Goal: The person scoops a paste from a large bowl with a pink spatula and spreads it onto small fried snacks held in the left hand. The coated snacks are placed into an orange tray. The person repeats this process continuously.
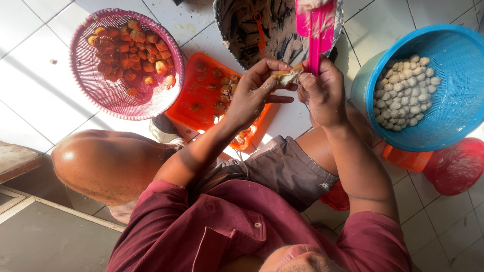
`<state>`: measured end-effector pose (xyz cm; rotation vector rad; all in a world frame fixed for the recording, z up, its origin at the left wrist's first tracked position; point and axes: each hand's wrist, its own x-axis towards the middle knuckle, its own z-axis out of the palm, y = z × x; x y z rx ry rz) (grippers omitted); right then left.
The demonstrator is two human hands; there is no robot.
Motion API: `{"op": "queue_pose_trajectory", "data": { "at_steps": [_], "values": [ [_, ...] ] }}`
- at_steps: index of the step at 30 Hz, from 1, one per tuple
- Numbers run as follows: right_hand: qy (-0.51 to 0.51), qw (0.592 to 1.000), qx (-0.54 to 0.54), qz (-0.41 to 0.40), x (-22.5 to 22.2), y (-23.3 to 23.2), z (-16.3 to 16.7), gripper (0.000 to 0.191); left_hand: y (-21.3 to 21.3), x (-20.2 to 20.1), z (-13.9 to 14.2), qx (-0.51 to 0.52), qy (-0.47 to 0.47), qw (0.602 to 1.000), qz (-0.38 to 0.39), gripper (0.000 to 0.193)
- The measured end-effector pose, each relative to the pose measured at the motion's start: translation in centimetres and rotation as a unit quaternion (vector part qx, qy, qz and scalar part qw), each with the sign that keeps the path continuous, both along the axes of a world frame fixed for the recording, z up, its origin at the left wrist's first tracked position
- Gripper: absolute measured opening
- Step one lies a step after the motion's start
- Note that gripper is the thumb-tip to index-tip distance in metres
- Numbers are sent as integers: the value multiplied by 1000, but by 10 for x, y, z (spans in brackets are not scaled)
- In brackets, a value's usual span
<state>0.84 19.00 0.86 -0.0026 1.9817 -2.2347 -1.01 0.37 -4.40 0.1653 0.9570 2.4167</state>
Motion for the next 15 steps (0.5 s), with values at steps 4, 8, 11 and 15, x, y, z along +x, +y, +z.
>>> {"op": "queue_pose_trajectory", "data": {
  "at_steps": [4, 8, 11, 15],
  "values": [
    [42, 995, 84, -20, 3, -4, -3, 27, 0, -5, -3, -42, -27, 996, 77, 20],
    [3, 998, 58, -6, 8, -8, -1, 34, -3, -13, -12, -26, -51, 977, 205, 24],
    [-20, 996, 85, 20, 9, -11, 1, 37, -5, -15, -16, 1, -12, 966, 259, 24],
    [47, 981, 186, 24, 8, -14, 2, 34, -7, -11, -10, 52, 32, 969, 238, 34]
  ]
}}
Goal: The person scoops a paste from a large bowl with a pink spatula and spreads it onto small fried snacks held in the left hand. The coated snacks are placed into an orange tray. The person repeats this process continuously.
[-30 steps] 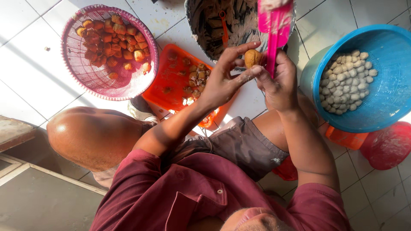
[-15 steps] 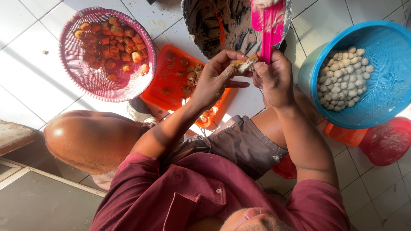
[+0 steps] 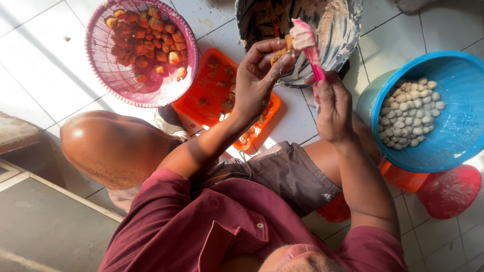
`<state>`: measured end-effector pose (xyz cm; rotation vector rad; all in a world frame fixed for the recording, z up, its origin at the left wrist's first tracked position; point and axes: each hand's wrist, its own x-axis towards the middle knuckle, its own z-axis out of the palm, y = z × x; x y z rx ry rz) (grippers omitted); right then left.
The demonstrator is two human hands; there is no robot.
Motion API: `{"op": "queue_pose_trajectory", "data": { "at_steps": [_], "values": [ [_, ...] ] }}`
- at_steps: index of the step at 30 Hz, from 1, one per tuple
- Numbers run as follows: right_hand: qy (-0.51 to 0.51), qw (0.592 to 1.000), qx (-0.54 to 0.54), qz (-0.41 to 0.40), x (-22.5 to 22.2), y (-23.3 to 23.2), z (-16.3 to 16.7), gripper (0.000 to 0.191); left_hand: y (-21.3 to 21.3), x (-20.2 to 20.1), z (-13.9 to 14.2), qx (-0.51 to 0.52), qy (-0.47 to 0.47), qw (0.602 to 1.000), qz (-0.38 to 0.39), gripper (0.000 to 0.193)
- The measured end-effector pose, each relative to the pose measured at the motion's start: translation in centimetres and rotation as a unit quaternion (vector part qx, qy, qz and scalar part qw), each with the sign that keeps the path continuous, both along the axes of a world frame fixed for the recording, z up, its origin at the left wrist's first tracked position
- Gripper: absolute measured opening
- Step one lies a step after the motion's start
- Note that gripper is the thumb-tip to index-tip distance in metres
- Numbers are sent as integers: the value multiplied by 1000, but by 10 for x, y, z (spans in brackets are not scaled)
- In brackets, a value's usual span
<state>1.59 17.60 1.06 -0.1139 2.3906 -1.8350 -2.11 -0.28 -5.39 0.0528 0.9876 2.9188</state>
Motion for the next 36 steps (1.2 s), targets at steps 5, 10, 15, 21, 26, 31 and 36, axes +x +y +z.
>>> {"op": "queue_pose_trajectory", "data": {
  "at_steps": [5, 10, 15, 21, 26, 31, 36],
  "values": [
    [147, 978, 143, 30, -6, 1, 6, 30, -13, 3, 18, -1, 20, 998, -56, 47],
    [220, 938, 266, 16, -12, 12, 17, 25, -38, 4, 31, 19, 93, 990, -105, 63],
    [277, 910, 308, -23, -8, 14, 19, 24, -39, -7, 23, -23, 107, 988, -112, 64],
    [358, 859, 362, -48, -1, 10, 18, 22, -35, -10, 11, -32, 89, 992, -89, 57],
    [339, 859, 382, -36, -7, 18, 17, 18, -41, -16, 17, -85, 65, 993, -45, 43],
    [197, 937, 284, -54, -10, 22, 14, 22, -66, -35, 21, -527, 206, 794, 223, 36],
    [281, 895, 346, 22, -6, 7, 9, 18, -72, -39, 20, -675, 222, 651, 268, 31]
  ]
}}
